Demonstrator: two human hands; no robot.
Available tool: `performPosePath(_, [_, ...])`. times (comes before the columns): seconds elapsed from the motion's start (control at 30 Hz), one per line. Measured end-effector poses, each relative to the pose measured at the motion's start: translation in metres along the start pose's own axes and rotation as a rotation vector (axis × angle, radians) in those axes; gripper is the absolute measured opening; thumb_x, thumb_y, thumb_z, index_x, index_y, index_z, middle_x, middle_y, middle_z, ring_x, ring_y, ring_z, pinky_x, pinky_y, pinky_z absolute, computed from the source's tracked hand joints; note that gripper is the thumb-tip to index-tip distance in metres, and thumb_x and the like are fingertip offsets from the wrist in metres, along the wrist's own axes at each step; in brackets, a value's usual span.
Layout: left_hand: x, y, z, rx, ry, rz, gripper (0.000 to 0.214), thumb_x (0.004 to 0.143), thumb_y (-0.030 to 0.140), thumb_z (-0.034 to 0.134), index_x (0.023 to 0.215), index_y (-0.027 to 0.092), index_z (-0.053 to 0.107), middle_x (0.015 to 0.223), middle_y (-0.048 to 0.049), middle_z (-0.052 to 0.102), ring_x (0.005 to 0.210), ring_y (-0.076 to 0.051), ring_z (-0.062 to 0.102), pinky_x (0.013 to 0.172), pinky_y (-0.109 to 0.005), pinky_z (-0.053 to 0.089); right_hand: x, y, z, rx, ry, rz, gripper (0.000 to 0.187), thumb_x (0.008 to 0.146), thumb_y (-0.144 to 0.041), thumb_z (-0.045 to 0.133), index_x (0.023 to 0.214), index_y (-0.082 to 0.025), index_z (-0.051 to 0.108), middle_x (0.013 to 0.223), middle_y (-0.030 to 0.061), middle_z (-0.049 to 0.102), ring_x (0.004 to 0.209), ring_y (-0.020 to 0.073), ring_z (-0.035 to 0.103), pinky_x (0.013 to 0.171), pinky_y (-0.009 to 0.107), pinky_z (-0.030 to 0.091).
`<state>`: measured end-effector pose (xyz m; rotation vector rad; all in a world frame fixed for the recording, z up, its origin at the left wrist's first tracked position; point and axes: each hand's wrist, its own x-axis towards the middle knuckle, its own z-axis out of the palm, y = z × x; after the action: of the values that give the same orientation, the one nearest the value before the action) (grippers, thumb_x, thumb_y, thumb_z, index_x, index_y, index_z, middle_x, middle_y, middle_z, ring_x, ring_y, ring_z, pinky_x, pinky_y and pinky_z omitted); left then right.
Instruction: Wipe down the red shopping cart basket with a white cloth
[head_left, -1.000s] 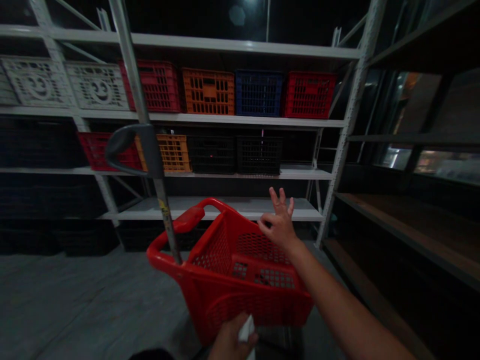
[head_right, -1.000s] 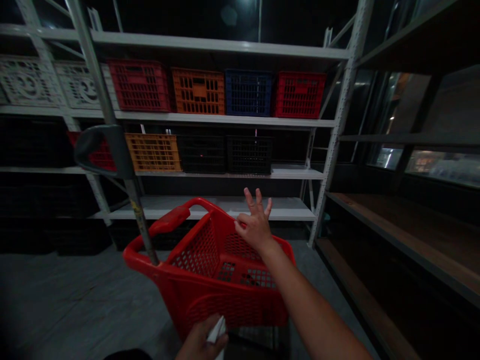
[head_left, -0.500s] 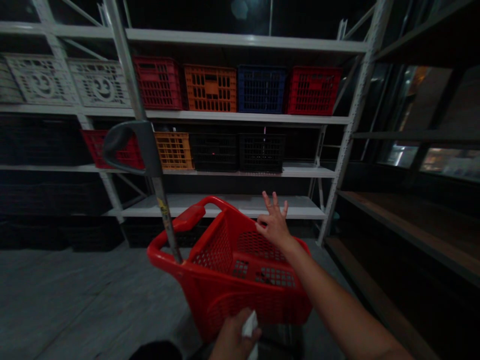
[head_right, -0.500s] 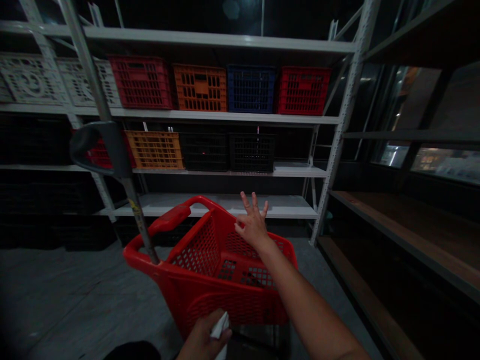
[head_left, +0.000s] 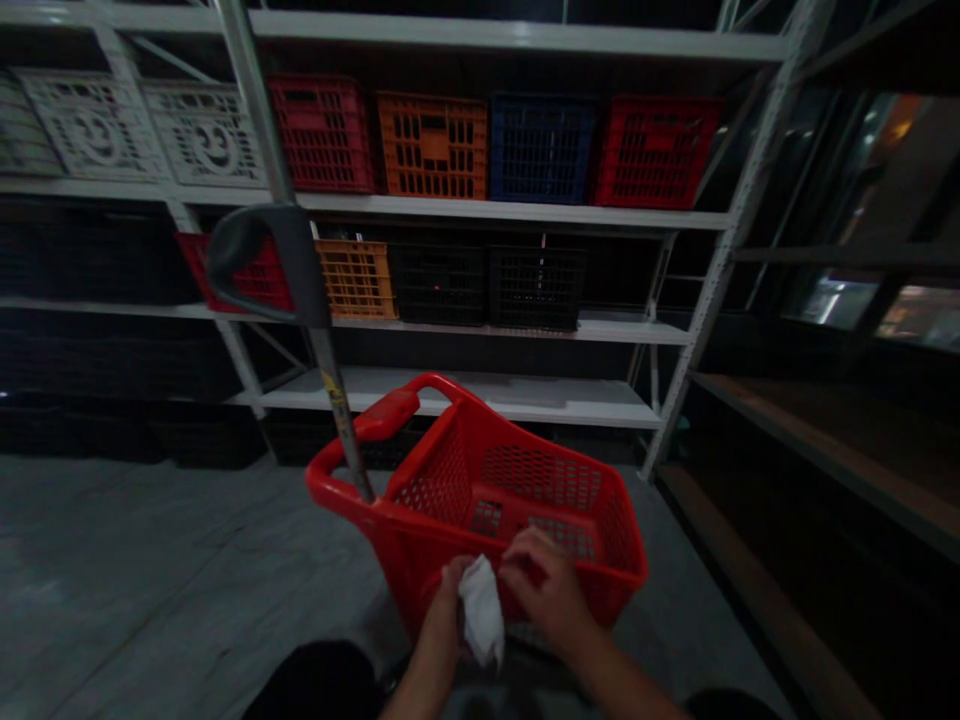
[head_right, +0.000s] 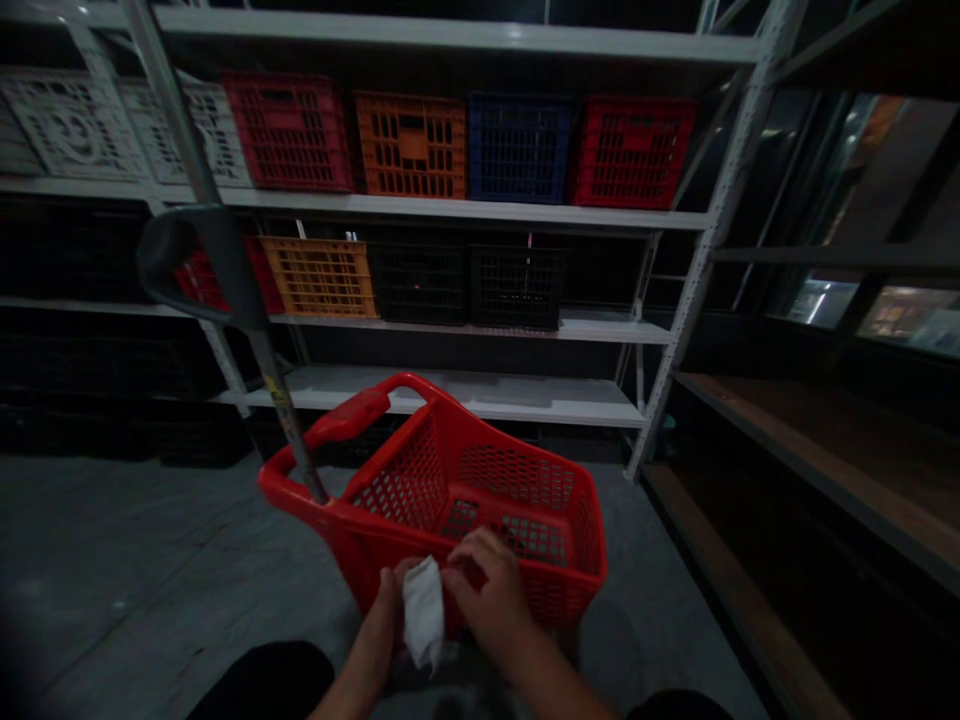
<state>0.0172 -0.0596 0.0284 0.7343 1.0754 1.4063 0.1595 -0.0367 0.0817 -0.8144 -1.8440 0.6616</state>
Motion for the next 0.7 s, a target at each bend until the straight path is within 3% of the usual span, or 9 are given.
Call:
performPosePath(0.07, [-0.007, 0.003, 0.002, 0.118, -0.035, 0.051, 0.057, 0.061, 0.072, 0.041, 0.074, 0.018, 0.054, 0.065, -0.0007, 0.057, 0.063, -0.016, 0.053, 0.062, -0.029, 0.044, -0.029, -0.007, 0.012, 0.052, -0.042, 0.093, 0.013, 0.067, -0.018, 0.063, 0.078, -0.019, 0.057, 0.081, 0.0005, 0.056, 0.074, 0.0127, 0.053, 0.067, 0.021, 0.042])
performPosePath(0.17, [-0.019, 0.005, 0.006, 0.363, -0.093, 0.117, 0.039, 0.068, 0.055, 0.051, 0.080, 0.018, 0.054, 0.076, -0.0015, 0.060, 0.073, -0.016, 0.054, 0.067, -0.027, 0.044, -0.051, -0.009, 0.016, 0.063, 0.002, 0.198, 0.026, 0.059, -0.018, 0.069, 0.080, -0.019, 0.054, 0.083, -0.0001, 0.054, 0.075, 0.0132, 0.052, 0.066, 0.021, 0.041])
performPosePath(0.3, [-0.023, 0.000, 0.010, 0.493, -0.252, 0.082, 0.026, 0.072, 0.043, 0.051, 0.081, 0.018, 0.052, 0.070, 0.0015, 0.055, 0.061, -0.012, 0.051, 0.055, -0.022, 0.041, -0.057, 0.009, 0.008, 0.157, 0.120, 0.289, 0.016, 0.063, -0.019, 0.064, 0.076, -0.018, 0.055, 0.081, 0.0003, 0.055, 0.076, 0.0141, 0.052, 0.069, 0.022, 0.041])
performPosePath(0.4, [-0.021, -0.001, 0.012, 0.589, -0.254, 0.134, 0.022, 0.071, 0.038, 0.055, 0.074, 0.016, 0.053, 0.065, 0.0026, 0.053, 0.061, -0.010, 0.048, 0.057, -0.020, 0.038, -0.062, 0.024, 0.002, 0.418, 0.164, 0.434, 0.009, 0.069, -0.025, 0.058, 0.073, -0.018, 0.056, 0.077, 0.0009, 0.057, 0.074, 0.0152, 0.054, 0.066, 0.024, 0.042])
performPosePath(0.53, [-0.019, 0.006, 0.013, 0.610, -0.260, 0.034, 0.027, 0.063, 0.040, 0.062, 0.064, 0.015, 0.052, 0.052, 0.0058, 0.046, 0.050, -0.007, 0.040, 0.047, -0.018, 0.029, -0.064, 0.028, -0.002, 0.792, 0.276, 0.702, 0.015, 0.069, -0.032, 0.059, 0.075, -0.019, 0.054, 0.062, -0.0024, 0.057, 0.052, 0.0126, 0.052, 0.050, 0.021, 0.039])
performPosePath(0.63, [-0.020, 0.010, 0.013, 0.571, -0.281, -0.061, 0.034, 0.065, 0.048, 0.058, 0.059, 0.015, 0.050, 0.042, 0.0070, 0.042, 0.041, -0.005, 0.034, 0.043, -0.019, 0.025, -0.062, 0.024, -0.004, 0.833, 0.348, 0.708, 0.021, 0.067, -0.036, 0.062, 0.076, -0.018, 0.055, 0.062, -0.0020, 0.059, 0.052, 0.0130, 0.053, 0.050, 0.022, 0.040])
performPosePath(0.7, [-0.021, 0.011, 0.012, 0.536, -0.289, -0.068, 0.039, 0.068, 0.052, 0.054, 0.056, 0.015, 0.048, 0.040, 0.0067, 0.041, 0.039, -0.005, 0.033, 0.043, -0.019, 0.024, -0.062, 0.022, -0.004, 0.817, 0.317, 0.705, 0.024, 0.067, -0.038, 0.063, 0.078, -0.018, 0.056, 0.063, -0.0010, 0.061, 0.054, 0.0138, 0.055, 0.052, 0.023, 0.041])
